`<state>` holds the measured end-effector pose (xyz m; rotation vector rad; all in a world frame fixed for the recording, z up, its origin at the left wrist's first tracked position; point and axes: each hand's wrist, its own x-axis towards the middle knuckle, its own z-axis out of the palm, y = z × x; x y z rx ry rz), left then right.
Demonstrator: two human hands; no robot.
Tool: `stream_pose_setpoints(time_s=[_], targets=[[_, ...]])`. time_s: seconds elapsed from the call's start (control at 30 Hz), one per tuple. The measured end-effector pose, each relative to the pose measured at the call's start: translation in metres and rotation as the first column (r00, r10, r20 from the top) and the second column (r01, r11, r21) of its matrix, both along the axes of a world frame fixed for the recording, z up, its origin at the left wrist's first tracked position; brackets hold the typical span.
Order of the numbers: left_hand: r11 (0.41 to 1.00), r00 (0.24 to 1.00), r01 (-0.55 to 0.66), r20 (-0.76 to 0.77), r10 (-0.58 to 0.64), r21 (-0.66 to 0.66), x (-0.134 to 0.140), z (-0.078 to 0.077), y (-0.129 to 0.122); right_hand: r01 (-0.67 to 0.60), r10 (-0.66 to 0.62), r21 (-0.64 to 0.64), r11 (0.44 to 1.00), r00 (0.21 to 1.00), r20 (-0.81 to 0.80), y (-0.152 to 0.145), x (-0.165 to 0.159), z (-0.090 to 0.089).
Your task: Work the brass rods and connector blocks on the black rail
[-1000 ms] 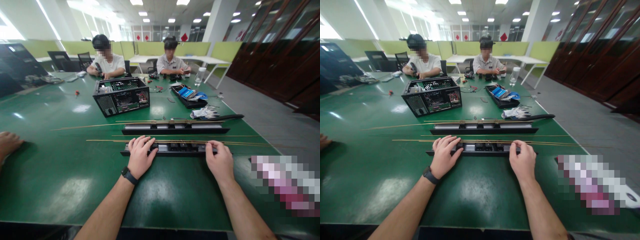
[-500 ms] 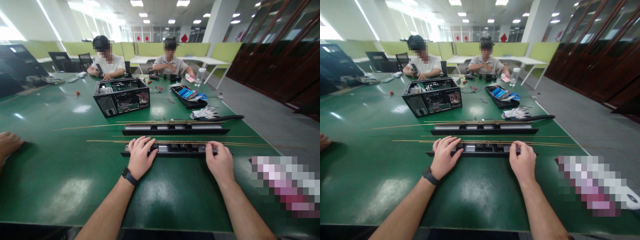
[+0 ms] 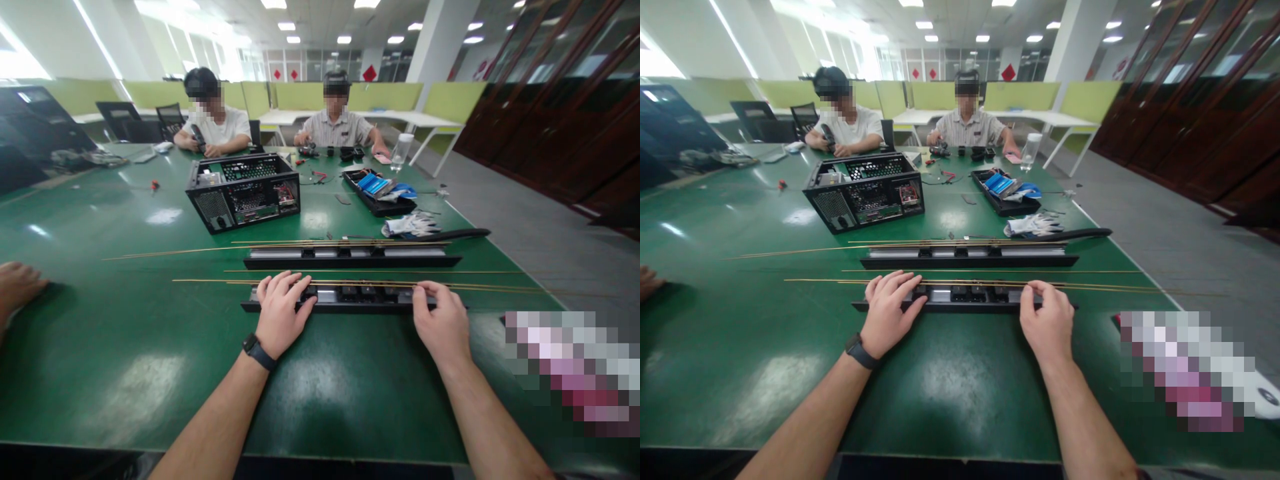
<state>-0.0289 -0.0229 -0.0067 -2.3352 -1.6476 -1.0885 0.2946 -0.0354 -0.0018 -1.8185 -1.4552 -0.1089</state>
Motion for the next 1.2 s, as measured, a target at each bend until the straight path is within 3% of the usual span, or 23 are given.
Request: stream_pose_setpoints(time_s=[0.83, 1.2], targets=[[1.000, 1.000, -0.001, -0.005, 0.001, 0.000, 0.000, 0.002, -0.001, 0.010, -0.010, 0.020, 1.000, 1.000, 0.007, 0.000, -0.001, 0.000], [1.000, 1.000, 0.004, -0.007, -0.004, -0.009, -0.001, 0.001, 0.001, 0.144, -0.144, 0.025, 0.989, 0.990, -0.001, 0.002, 0.009, 0.002]])
